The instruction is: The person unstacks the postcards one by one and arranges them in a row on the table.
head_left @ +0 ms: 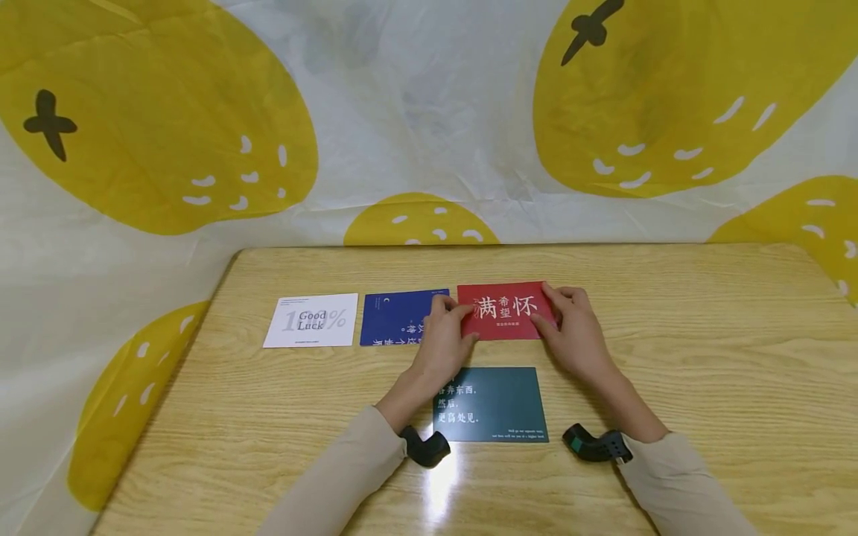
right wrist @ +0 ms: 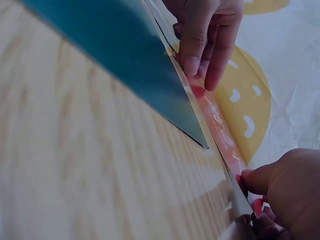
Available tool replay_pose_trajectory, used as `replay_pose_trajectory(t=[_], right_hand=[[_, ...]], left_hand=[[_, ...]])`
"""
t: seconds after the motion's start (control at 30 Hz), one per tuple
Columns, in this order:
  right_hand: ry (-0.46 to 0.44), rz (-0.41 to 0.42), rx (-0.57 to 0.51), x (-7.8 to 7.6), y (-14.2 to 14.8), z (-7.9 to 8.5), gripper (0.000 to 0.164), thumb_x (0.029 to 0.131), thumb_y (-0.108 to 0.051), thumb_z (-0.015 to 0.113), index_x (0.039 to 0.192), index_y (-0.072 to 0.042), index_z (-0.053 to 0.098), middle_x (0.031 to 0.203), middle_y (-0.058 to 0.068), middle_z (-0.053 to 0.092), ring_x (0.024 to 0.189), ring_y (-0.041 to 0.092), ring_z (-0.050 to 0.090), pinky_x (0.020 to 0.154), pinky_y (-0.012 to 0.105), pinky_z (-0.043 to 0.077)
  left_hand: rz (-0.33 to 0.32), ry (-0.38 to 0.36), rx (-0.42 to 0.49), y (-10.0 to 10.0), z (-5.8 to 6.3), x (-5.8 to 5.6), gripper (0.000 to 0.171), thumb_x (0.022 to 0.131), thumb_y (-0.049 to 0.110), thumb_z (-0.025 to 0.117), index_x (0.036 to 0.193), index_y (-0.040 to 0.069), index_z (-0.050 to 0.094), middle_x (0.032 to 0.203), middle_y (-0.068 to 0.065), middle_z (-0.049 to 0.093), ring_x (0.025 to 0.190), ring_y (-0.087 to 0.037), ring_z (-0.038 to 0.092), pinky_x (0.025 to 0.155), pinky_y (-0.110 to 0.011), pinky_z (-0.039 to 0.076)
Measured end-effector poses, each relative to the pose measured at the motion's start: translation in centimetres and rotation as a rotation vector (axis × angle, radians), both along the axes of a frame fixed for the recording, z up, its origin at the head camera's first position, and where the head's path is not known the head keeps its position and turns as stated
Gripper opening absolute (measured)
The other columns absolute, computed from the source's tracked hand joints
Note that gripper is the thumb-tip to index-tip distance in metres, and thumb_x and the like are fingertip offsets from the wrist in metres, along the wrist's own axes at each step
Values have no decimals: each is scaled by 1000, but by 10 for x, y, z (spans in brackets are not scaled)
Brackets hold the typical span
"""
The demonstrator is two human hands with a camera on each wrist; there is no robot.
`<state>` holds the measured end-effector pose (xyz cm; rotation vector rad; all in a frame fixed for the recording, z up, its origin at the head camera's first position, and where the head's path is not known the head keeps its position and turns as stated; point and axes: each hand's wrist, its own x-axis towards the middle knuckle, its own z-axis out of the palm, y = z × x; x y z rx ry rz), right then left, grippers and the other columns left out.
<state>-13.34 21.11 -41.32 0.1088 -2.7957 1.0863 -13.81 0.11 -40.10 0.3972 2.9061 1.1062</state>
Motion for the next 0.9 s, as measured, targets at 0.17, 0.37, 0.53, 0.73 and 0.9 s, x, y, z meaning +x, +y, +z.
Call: replay_pose_trajectory(t=[0.17,0.37,0.53,0.73,0.9], right_hand=[[-10,-10,15,0,-1,-1,63,90,-15,67,143,5,39,127,27,39,104,38,44,76,44,44],[-1,-5,24,0,-1,-3,60,89,-14,68,139,7,42,126,26,39,111,39,43,85,50,44],[11,-4,30,-1,-1,-4,57,89,-13,68,137,7,46,127,25,40,111,38,43,83,49,44],[8,-5,28,-1,-1,-4,54,89,-13,68,135,8,48,127,25,40,113,39,43,84,51,44],[6,-7,-1,0,-1,-4,54,90,-14,66,137,6,47,128,26,38,110,38,43,80,47,43]], left_hand=[[-6,-7,-7,-1,-1,0,46,83,9,75,126,0,61,122,-18,44,101,-28,50,87,-37,43],[-13,-10,-15,-1,-1,0,46,84,10,74,126,-1,61,124,-18,44,104,-29,50,90,-38,40],[-15,-8,-20,-1,-2,0,44,84,11,74,125,-1,62,123,-16,45,103,-28,49,90,-38,40],[-18,14,-37,-2,-4,0,43,84,12,74,124,1,63,121,-15,45,103,-28,51,91,-38,38],[-22,29,-26,-3,-4,0,43,85,12,74,125,2,63,121,-15,46,102,-28,51,90,-38,38]])
